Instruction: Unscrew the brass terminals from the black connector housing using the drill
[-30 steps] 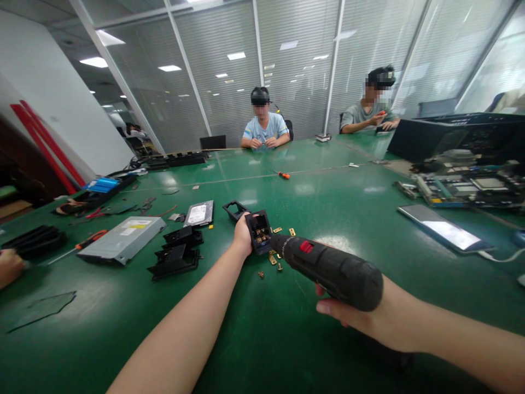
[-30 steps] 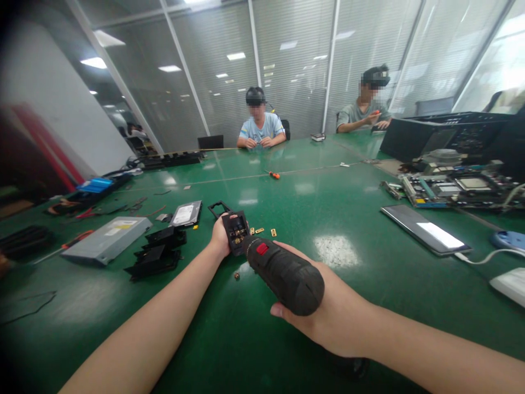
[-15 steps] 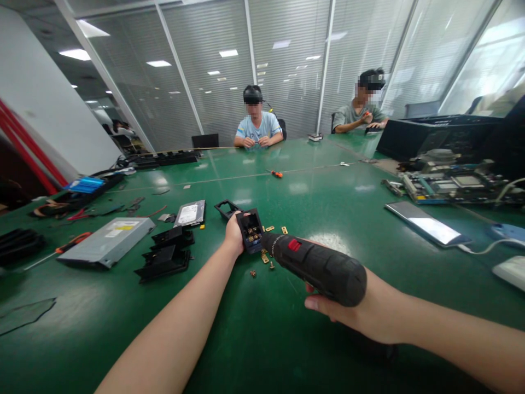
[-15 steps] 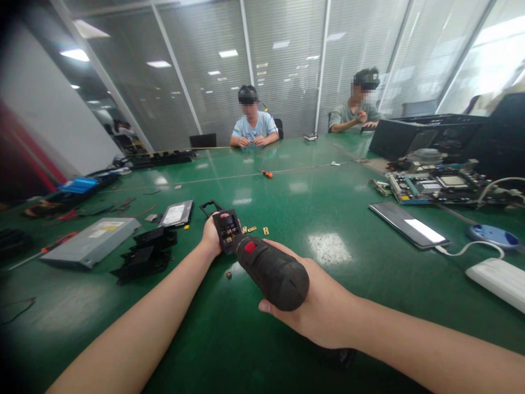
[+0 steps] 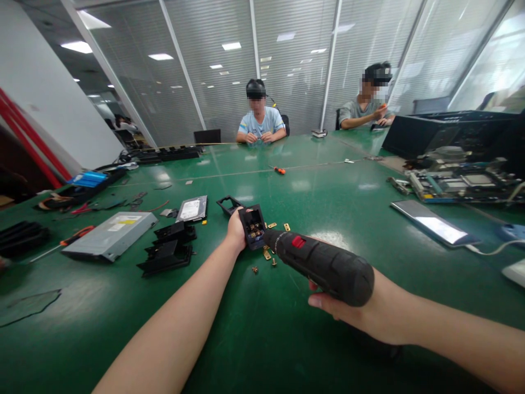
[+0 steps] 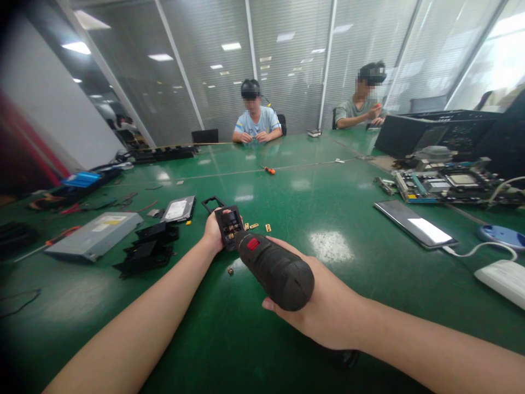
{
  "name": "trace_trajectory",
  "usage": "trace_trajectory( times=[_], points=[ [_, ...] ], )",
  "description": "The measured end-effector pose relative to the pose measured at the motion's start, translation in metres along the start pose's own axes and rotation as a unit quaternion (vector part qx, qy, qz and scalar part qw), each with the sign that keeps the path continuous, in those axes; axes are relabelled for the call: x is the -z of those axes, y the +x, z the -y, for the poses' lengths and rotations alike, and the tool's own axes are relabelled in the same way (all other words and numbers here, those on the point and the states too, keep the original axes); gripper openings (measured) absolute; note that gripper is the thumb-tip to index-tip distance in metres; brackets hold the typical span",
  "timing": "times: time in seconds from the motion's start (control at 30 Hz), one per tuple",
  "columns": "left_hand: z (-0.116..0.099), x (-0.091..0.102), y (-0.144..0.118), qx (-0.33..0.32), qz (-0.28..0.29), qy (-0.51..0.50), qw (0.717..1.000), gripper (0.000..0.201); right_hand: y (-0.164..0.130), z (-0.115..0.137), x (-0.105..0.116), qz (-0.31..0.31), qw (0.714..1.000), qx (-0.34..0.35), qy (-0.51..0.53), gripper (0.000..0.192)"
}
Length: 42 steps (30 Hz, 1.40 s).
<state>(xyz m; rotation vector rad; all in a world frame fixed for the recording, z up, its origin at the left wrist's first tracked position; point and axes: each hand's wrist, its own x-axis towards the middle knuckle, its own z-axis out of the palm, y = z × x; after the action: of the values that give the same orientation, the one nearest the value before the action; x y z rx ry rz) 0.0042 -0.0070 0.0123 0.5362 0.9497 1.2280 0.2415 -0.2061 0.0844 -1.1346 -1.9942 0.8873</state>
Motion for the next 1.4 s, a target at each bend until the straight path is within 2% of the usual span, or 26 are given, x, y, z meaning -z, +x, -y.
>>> trace_trajectory(
  times=[0.2, 0.4, 0.6, 0.77, 0.93, 1.27, 1.33, 1.4],
  points=[
    [-0.0008, -0.0015, -0.0008, -0.001, -0.009, 0.003, 1.0, 0.02, 0.0004, 0.0008, -0.0014, 0.011, 1.0, -0.01, 0.002, 0.081],
    [-0.0004, -0.0001, 0.0005, 0.003, -0.011, 0.007, 1.0, 0.019, -0.0004, 0.0013, -0.0024, -0.006, 1.0, -0.009, -0.004, 0.073],
    [0.0003, 0.0015, 0.0013, 0.007, -0.008, -0.005, 1.0, 0.018, -0.0025, -0.0026, -0.003, 0.027, 0.999, -0.022, 0.005, 0.077],
    [-0.0006, -0.0006, -0.0008, -0.001, -0.009, -0.012, 1.0, 0.018, -0.003, -0.0044, -0.0045, 0.025, 1.0, -0.014, 0.005, 0.076],
    [-0.0014, -0.0032, -0.0025, -0.004, -0.021, -0.023, 1.0, 0.015, 0.0001, -0.0003, -0.0028, 0.017, 1.0, -0.016, -0.003, 0.06],
    [-0.0026, -0.0052, -0.0032, -0.012, -0.028, -0.021, 0.999, 0.019, -0.0028, -0.0035, -0.0041, 0.029, 0.999, -0.009, 0.025, 0.087],
    [-0.0026, -0.006, -0.0036, -0.01, -0.028, -0.02, 0.999, 0.019, -0.0025, -0.0036, -0.0049, 0.025, 0.999, -0.003, 0.027, 0.085],
    [-0.0026, -0.0064, -0.004, -0.01, -0.028, -0.019, 0.999, 0.019, -0.0018, -0.004, -0.0046, 0.02, 1.0, -0.005, 0.014, 0.074]
  ],
)
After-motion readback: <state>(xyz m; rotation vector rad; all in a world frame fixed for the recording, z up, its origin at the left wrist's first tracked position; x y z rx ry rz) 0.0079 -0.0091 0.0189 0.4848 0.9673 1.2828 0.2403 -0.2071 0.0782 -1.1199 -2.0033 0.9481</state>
